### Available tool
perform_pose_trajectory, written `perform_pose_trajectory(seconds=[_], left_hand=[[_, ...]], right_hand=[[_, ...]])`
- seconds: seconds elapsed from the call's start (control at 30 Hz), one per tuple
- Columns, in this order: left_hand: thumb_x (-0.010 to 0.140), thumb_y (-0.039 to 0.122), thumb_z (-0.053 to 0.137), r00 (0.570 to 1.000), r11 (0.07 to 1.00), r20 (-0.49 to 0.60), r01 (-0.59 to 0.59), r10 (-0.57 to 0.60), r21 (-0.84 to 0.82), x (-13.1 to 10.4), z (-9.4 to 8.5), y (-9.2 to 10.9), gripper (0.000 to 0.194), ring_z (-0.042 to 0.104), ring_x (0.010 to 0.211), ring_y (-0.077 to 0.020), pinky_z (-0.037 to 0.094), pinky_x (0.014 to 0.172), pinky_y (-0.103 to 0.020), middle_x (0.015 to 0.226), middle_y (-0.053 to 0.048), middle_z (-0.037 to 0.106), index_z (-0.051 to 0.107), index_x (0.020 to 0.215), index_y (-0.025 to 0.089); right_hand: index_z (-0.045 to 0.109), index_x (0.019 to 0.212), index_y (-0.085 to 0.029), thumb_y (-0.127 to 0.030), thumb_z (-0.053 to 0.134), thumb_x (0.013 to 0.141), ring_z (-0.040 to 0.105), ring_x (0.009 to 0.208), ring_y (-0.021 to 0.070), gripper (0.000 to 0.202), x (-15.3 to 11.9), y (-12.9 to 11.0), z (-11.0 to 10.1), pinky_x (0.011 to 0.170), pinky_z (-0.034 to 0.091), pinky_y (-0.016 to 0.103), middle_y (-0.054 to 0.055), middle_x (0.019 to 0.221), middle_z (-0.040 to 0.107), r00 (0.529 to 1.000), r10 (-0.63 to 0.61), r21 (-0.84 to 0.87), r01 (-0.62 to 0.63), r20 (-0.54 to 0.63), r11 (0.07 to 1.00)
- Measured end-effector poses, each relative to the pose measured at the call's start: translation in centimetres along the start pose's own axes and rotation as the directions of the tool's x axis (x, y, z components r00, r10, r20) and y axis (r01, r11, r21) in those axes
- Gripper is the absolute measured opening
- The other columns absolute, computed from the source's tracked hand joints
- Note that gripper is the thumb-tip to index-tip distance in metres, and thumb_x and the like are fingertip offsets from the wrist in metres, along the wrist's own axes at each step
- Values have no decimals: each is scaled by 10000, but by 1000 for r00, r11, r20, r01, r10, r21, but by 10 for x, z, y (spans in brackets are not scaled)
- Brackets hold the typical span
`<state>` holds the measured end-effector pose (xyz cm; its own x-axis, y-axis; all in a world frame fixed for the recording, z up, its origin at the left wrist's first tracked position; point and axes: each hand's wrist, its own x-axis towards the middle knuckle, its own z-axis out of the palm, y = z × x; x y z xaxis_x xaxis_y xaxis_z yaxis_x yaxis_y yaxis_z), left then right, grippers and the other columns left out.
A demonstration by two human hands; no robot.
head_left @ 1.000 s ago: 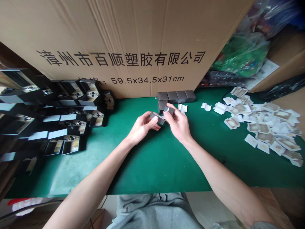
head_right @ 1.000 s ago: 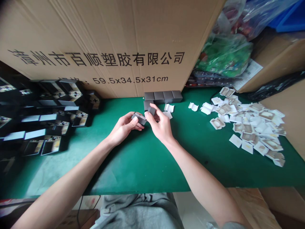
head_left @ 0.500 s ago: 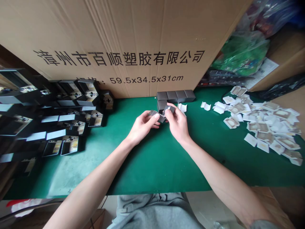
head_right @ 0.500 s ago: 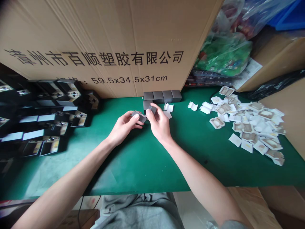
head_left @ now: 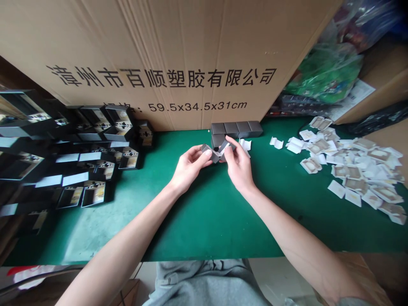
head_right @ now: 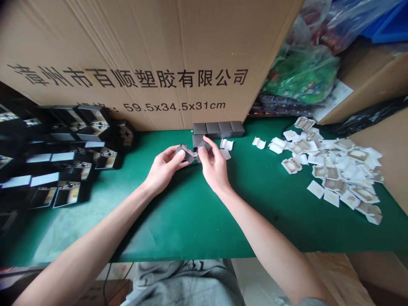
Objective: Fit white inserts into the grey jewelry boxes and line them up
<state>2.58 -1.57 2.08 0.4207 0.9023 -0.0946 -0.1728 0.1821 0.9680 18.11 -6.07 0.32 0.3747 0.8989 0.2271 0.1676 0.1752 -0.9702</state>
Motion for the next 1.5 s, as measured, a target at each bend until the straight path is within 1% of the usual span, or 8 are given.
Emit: perform_pose_trajectory(seconds=[0.13,0.43,0.73,0.97,1.1,1.27,1.4,1.5], left_hand=[[782,468,795,999,999,37,-24,23,30,-1,-1,-1,512,697,1059,-217,575,942,-347,1150,-100,730,627,1149,153],[814,487,760,997,995,40,-75,73,61,-1,-3,-4,502,696,1016,-196,578,910,-328,1134,-97,724,615,1159,151],[800,440,785,995,993,53,-85,81,77,-2,-1,-4,482,703,1085,-229,548,976,-364,1169,-110,736,615,1150,156],[784,393,804,993,995,111,-46,37,86,-4,0,0,433,724,1045,-223,534,989,-383,1151,-117,754,592,1075,152],[778,389,809,992,993,123,-21,6,116,-6,2,2,430,721,1043,-224,528,985,-383,1144,-115,755,593,1062,150],[779,388,807,987,987,158,-33,7,160,-7,2,0,410,717,1048,-230,529,982,-387,1135,-106,755,600,1049,159],[766,391,814,986,980,164,-51,19,194,-7,0,-3,416,719,1019,-227,540,963,-390,1104,-99,758,594,1036,165],[762,397,815,985,973,172,-64,25,221,-7,-1,-6,426,718,1015,-223,542,962,-386,1111,-97,752,588,1043,171]], right_hand=[[615,1300,-233,-599,533,950,679,1036,219,513,1,-1,-2,904,583,370,94,1185,702,1000,0,-33,-1,-25,999],[631,1222,-230,-570,699,837,687,888,202,519,0,-6,2,784,616,352,58,1010,718,997,74,84,-71,-31,994],[648,1190,-225,-579,640,881,662,848,180,471,0,-3,0,704,578,303,48,977,703,997,58,14,-57,-57,998],[633,1233,-233,-599,533,947,661,914,196,476,-2,-8,-2,781,564,333,64,1027,706,996,-3,-78,-4,-88,997],[588,1298,-236,-587,502,969,674,979,211,488,-4,-8,-2,870,557,364,81,1084,709,997,-10,-51,6,-82,999],[580,1295,-255,-606,498,968,693,1044,222,487,-2,-6,-2,906,563,375,83,1119,716,998,-20,14,21,-59,1000],[600,1271,-261,-597,475,981,693,1054,219,461,0,-2,-3,882,569,362,83,1146,712,998,-27,-5,27,-58,1000],[617,1248,-263,-592,446,993,700,989,205,450,1,-1,-3,836,572,341,77,1115,713,998,-18,-11,18,-65,1000]])
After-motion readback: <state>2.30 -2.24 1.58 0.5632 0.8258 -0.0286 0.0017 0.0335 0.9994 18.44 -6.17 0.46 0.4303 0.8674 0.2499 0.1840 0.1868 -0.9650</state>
